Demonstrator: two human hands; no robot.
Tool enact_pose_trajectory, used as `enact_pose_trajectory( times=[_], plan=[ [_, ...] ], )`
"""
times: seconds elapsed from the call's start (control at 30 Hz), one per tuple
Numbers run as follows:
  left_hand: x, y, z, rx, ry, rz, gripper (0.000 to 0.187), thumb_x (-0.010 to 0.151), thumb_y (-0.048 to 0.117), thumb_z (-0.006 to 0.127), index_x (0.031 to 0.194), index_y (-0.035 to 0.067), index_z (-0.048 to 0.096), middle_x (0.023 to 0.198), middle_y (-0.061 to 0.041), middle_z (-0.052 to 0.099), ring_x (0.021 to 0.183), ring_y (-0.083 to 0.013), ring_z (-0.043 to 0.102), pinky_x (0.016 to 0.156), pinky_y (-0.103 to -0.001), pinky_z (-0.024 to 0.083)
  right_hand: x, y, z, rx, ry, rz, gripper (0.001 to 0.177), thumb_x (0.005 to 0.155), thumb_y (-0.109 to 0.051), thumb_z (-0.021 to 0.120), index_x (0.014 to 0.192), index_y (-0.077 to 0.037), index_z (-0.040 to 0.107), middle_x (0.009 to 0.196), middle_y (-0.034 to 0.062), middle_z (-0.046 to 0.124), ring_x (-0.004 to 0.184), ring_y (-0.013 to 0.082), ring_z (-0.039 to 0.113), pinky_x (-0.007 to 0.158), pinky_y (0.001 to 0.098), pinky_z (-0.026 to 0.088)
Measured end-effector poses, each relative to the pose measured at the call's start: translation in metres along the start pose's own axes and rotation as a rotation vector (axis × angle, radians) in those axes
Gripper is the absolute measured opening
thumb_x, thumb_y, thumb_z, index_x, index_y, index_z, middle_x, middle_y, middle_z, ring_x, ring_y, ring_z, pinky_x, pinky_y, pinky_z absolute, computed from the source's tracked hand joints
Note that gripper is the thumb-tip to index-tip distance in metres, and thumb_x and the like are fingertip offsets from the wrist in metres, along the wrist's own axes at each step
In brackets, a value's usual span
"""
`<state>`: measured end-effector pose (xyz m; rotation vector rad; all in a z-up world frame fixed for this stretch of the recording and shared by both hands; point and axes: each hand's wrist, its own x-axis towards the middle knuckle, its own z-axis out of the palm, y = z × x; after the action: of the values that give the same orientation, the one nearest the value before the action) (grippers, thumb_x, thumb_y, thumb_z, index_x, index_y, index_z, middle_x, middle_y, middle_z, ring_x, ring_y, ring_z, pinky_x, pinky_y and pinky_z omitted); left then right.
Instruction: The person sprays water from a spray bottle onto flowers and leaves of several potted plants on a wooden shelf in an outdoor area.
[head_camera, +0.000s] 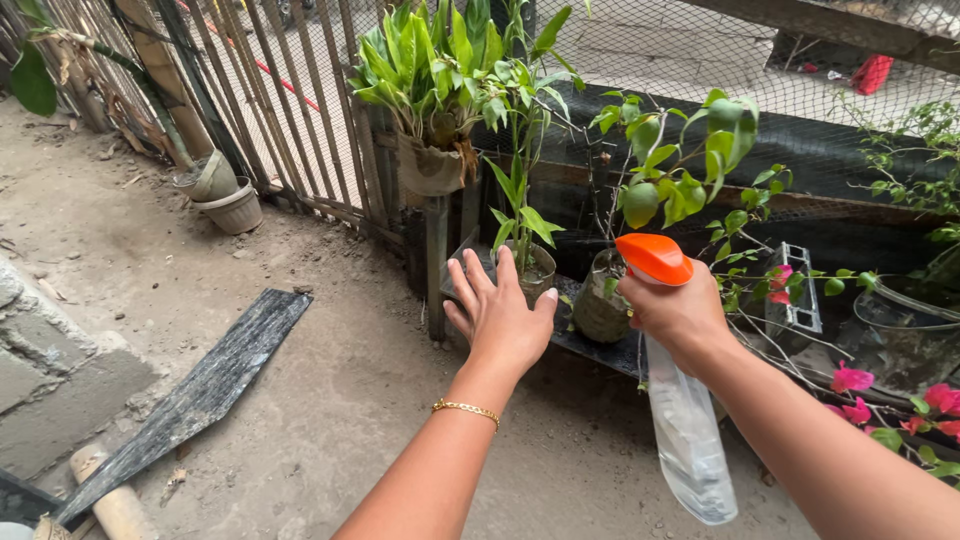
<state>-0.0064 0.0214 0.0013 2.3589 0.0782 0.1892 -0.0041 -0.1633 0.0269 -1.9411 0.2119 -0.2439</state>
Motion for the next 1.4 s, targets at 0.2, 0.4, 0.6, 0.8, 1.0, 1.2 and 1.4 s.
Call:
enact_pose_trajectory(
  times=[0.2, 0.4, 0.6, 0.8, 1.0, 1.2, 1.4],
  plan=[
    [0.001, -0.005, -0.006, -0.002, -0.008, 0.026, 0.088, 0.091, 0.043, 0.066, 0.160, 0.012, 0.020, 0.168, -0.022, -0.008, 0.155, -0.0378, -0.018, 0.119, -0.067, 0.000, -0.002, 0.003, 0.001, 0.064, -0.047, -0.072, 0.016, 0.084, -0.011, 0.073, 0.097, -0.003, 0.068, 0.080, 0.0051, 0.066, 0.060, 0.0154, 0.061, 0.057, 0.0334, 0.053],
    [0.002, -0.008, -0.010, 0.007, -0.018, 0.025, 0.088, 0.091, 0.043, 0.066, 0.160, 0.013, 0.020, 0.168, -0.022, -0.008, 0.155, -0.0379, -0.019, 0.119, -0.066, 0.000, -0.003, -0.003, 0.007, 0.102, -0.012, -0.072, 0.017, 0.083, -0.011, 0.072, 0.097, -0.002, 0.068, 0.079, 0.0056, 0.067, 0.056, 0.0168, 0.061, 0.054, 0.0345, 0.053],
    [0.007, -0.012, -0.010, -0.011, 0.035, 0.020, 0.087, 0.090, 0.043, 0.067, 0.159, 0.013, 0.022, 0.168, -0.022, -0.006, 0.155, -0.0376, -0.017, 0.119, -0.067, 0.001, -0.006, -0.007, 0.007, -0.019, 0.093, -0.024, 0.017, 0.083, -0.016, 0.074, 0.094, -0.003, 0.071, 0.077, 0.0038, 0.070, 0.059, 0.0150, 0.064, 0.055, 0.0341, 0.056],
    [0.007, -0.012, -0.011, 0.020, 0.024, -0.020, 0.088, 0.090, 0.043, 0.067, 0.159, 0.014, 0.021, 0.168, -0.022, -0.005, 0.155, -0.0381, -0.016, 0.119, -0.067, 0.002, 0.007, 0.005, 0.004, 0.006, 0.007, -0.077, 0.019, 0.083, -0.013, 0.073, 0.097, -0.001, 0.068, 0.080, 0.0063, 0.069, 0.061, 0.0153, 0.065, 0.058, 0.0331, 0.056],
    [0.013, -0.006, -0.014, 0.024, 0.039, -0.022, 0.088, 0.091, 0.042, 0.067, 0.159, 0.014, 0.020, 0.168, -0.022, -0.005, 0.155, -0.0380, -0.017, 0.119, -0.066, 0.001, 0.016, 0.007, 0.007, 0.048, -0.028, -0.054, 0.020, 0.086, -0.013, 0.074, 0.099, 0.000, 0.066, 0.082, 0.0082, 0.067, 0.061, 0.0168, 0.064, 0.058, 0.0337, 0.055],
    [0.016, 0.002, -0.008, 0.032, 0.043, -0.015, 0.089, 0.090, 0.042, 0.067, 0.159, 0.014, 0.019, 0.168, -0.021, -0.005, 0.155, -0.0373, -0.017, 0.119, -0.065, 0.003, 0.015, -0.002, 0.001, 0.093, -0.027, -0.035, 0.019, 0.085, -0.014, 0.074, 0.096, 0.000, 0.069, 0.078, 0.0081, 0.068, 0.058, 0.0175, 0.063, 0.056, 0.0350, 0.054],
    [0.027, 0.008, 0.001, 0.061, 0.052, 0.012, 0.089, 0.090, 0.043, 0.067, 0.160, 0.013, 0.020, 0.168, -0.022, -0.005, 0.155, -0.0381, -0.016, 0.119, -0.066, 0.003, 0.021, 0.001, -0.004, 0.048, -0.002, -0.060, 0.018, 0.084, -0.015, 0.073, 0.091, 0.001, 0.068, 0.075, 0.0074, 0.069, 0.058, 0.0159, 0.064, 0.056, 0.0347, 0.055]
  ],
)
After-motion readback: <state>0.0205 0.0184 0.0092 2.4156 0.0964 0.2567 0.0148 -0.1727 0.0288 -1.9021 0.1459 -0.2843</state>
